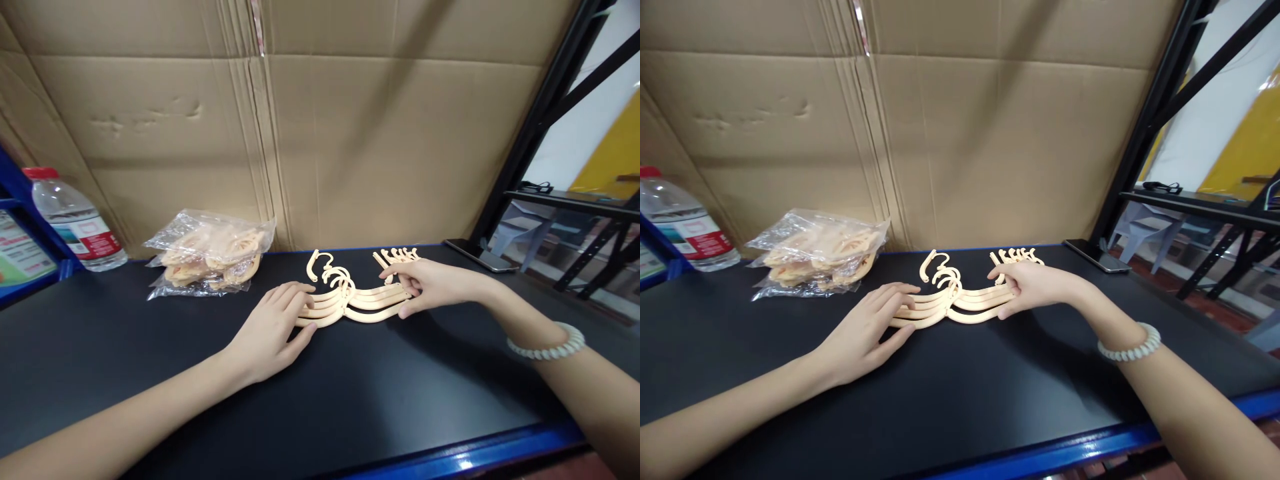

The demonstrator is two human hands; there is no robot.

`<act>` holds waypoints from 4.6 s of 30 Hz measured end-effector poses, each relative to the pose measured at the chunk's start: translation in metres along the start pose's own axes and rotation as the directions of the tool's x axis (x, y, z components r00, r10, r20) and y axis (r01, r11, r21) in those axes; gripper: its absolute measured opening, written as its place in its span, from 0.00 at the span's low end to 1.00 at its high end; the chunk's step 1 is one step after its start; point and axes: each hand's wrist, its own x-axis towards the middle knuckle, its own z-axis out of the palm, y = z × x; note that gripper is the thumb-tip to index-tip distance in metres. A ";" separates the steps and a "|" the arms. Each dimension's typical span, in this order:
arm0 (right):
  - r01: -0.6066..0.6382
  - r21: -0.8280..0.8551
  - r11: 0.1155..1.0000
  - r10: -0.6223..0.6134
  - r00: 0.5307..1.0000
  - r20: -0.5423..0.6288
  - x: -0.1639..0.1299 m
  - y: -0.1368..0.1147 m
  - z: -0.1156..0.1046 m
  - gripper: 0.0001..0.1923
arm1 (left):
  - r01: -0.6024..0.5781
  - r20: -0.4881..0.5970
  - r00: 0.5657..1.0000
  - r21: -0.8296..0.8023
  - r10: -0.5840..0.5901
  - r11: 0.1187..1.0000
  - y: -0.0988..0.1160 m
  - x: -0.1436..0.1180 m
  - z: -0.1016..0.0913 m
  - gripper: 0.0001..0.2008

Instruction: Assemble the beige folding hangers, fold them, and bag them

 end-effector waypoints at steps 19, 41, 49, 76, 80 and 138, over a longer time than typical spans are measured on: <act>-0.009 -0.125 0.992 0.004 0.999 -0.040 0.010 0.001 0.012 0.19 | 0.180 0.067 0.983 -0.131 -0.172 0.975 -0.012 0.000 0.010 0.05; -0.009 -0.162 0.987 -0.005 0.996 -0.090 0.007 -0.002 0.014 0.24 | 0.284 0.033 0.956 -0.358 -0.292 0.890 -0.018 0.001 0.008 0.04; -0.018 -0.156 0.988 -0.004 0.990 -0.143 0.006 -0.008 0.011 0.18 | 0.344 0.006 0.928 -0.394 -0.372 0.852 -0.015 0.002 0.004 0.02; -0.292 0.023 0.956 0.265 0.829 -0.492 0.014 0.024 0.016 0.04 | 0.335 -0.139 0.906 -0.346 -0.401 0.876 -0.020 0.001 0.006 0.06; -0.337 0.033 0.941 0.320 0.853 -0.413 0.013 0.022 0.015 0.04 | 0.301 -0.145 0.921 -0.322 -0.361 0.898 -0.022 0.000 0.005 0.10; -0.206 0.132 0.970 0.242 0.885 -0.399 0.016 0.027 0.015 0.09 | 0.362 -0.089 0.888 -0.470 -0.451 0.805 -0.020 0.000 0.002 0.14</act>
